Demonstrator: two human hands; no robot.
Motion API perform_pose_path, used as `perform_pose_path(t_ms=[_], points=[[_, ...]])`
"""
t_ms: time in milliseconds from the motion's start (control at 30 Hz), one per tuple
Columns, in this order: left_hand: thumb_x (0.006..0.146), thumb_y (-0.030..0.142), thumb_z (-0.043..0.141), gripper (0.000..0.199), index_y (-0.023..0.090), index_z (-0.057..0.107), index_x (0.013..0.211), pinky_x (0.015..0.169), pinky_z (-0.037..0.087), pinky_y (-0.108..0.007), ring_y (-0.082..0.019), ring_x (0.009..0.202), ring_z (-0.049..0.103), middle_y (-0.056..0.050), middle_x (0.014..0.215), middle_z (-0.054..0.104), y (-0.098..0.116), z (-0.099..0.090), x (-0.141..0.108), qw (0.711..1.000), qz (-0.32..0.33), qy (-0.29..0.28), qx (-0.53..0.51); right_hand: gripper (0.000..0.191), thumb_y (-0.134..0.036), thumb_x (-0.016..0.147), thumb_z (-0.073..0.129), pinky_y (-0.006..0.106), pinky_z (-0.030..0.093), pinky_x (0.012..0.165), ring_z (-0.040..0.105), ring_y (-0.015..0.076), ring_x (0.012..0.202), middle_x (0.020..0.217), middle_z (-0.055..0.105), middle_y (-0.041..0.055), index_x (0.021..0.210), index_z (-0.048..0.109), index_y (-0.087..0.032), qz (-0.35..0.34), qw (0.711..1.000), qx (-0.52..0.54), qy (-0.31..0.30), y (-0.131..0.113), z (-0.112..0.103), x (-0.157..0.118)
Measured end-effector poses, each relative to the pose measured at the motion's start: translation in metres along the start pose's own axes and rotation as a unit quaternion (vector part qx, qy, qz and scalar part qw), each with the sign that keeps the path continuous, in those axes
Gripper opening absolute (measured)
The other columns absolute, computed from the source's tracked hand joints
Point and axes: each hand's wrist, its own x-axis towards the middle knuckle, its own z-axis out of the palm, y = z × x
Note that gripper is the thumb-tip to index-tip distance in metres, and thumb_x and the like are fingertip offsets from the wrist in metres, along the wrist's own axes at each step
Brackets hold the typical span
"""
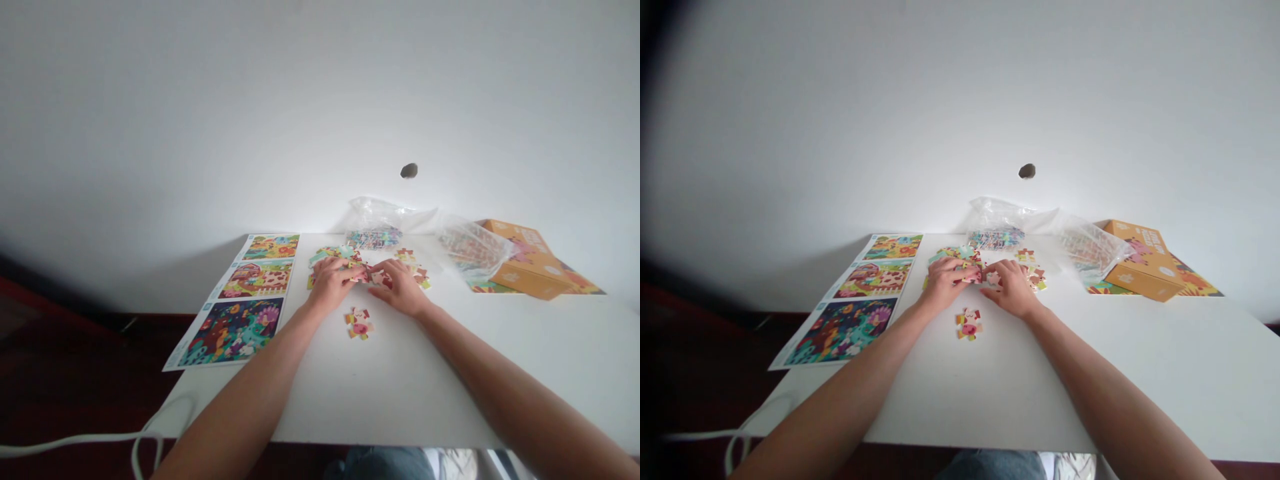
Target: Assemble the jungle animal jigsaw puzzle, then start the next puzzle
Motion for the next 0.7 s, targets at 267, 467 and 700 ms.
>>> perform_pose_path(t_ms=[267, 467, 700], points=[[0.08, 0.005, 0.056, 0.049, 0.038, 0.075, 0.111, 0.098, 0.044, -0.054, -0.032, 0.122, 0.047, -0.002, 0.135, 0.06, -0.011, 0.003, -0.003, 0.988, -0.138, 0.008, 0.061, 0.037, -0.048, 0.077, 0.063, 0.058, 0.033, 0.096, 0.055, 0.0374, 0.109, 0.114, 0.067, 0.0103, 0.108, 0.069, -0.028, 0.218, 0.962, -0.162, 0.012, 0.037, -0.022, -0.002], [0.081, 0.01, 0.056, 0.041, 0.034, 0.076, 0.108, 0.104, 0.041, -0.05, -0.03, 0.122, 0.048, 0.0, 0.133, 0.062, -0.005, 0.001, -0.003, 0.993, -0.111, 0.023, 0.043, 0.027, -0.044, 0.076, 0.064, 0.052, 0.036, 0.095, 0.059, 0.0328, 0.103, 0.104, 0.072, 0.0067, 0.095, 0.073, -0.027, 0.202, 0.967, -0.146, 0.046, 0.034, -0.023, 0.0], [0.084, 0.028, 0.068, 0.05, 0.031, 0.06, 0.134, 0.11, 0.036, -0.045, -0.026, 0.124, 0.047, 0.0, 0.132, 0.064, 0.004, 0.002, -0.004, 0.998, 0.04, 0.028, -0.028, 0.021, -0.039, 0.078, 0.064, 0.031, 0.048, 0.066, 0.061, 0.0176, 0.065, 0.079, 0.072, 0.0043, 0.084, 0.071, -0.02, 0.201, 0.962, 0.13, 0.133, 0.027, -0.022, 0.001]])
